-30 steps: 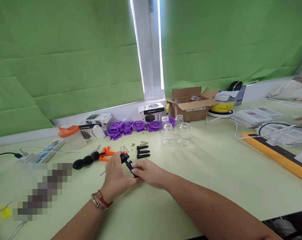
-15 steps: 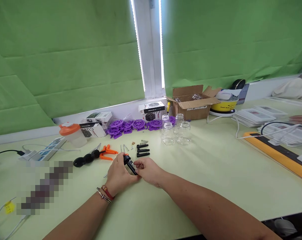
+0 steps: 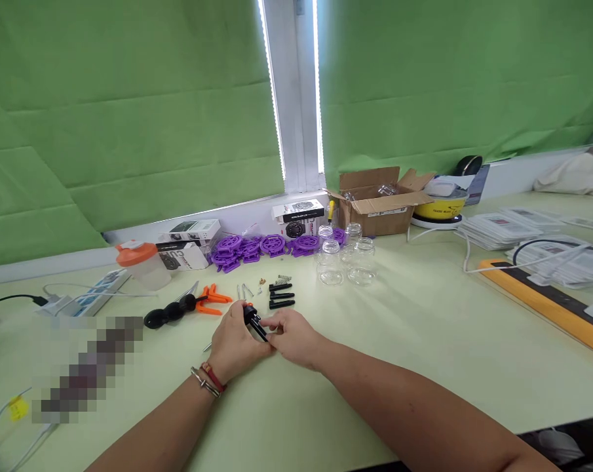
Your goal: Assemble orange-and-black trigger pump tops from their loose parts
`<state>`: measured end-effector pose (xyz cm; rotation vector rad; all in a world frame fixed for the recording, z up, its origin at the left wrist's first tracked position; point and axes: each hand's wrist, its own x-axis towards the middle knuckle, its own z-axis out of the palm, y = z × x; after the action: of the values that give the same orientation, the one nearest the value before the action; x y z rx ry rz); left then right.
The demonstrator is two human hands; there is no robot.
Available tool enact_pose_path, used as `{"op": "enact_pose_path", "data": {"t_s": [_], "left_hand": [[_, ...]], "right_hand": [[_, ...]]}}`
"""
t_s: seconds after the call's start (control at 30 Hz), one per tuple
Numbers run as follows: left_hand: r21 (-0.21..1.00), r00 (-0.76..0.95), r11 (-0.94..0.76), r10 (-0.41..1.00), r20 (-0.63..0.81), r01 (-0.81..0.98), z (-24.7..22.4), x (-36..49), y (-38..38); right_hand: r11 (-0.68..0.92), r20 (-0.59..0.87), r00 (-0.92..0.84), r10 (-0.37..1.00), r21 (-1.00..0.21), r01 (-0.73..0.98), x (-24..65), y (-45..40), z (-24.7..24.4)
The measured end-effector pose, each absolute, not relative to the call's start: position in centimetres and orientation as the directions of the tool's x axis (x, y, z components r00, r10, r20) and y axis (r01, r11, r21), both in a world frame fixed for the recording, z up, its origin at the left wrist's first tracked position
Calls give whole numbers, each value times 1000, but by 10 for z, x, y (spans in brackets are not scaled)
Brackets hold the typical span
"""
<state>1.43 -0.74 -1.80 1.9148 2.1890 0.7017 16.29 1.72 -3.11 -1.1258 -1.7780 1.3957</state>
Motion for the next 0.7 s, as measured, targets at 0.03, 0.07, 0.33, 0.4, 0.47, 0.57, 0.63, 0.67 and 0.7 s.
{"op": "enact_pose_path", "data": {"t_s": [0.03, 0.07, 0.33, 0.4, 0.47, 0.57, 0.63, 0.67, 0.7], "left_hand": [[436, -177, 81, 967, 185, 896, -18, 15, -7], [435, -178, 83, 967, 182, 897, -17, 15, -7], [431, -164, 73, 970, 179, 900, -19, 12, -5], [429, -166, 78, 971, 171, 900, -18, 13, -5], [429, -169, 85, 972, 160, 899, -17, 13, -6], [430, -169, 90, 974, 150, 899, -14, 15, -6], [429, -170, 92, 974, 148, 899, -13, 16, -6], [428, -171, 93, 974, 148, 899, -13, 16, -6], [427, -171, 94, 974, 147, 899, -13, 16, -6]], "right_hand": [[71, -49, -457, 888, -967, 243, 163, 17, -32], [62, -52, -455, 889, -970, 233, 163, 17, -33], [77, -32, -472, 881, -975, 210, 163, 20, -36], [73, -37, -472, 881, -974, 212, 163, 21, -37], [62, -49, -475, 878, -975, 215, 163, 22, -39], [58, -49, -469, 882, -975, 212, 162, 23, -40], [50, -53, -468, 882, -978, 204, 162, 24, -41], [48, -53, -476, 878, -979, 198, 162, 24, -41], [47, -53, -483, 874, -980, 192, 162, 24, -42]]}}
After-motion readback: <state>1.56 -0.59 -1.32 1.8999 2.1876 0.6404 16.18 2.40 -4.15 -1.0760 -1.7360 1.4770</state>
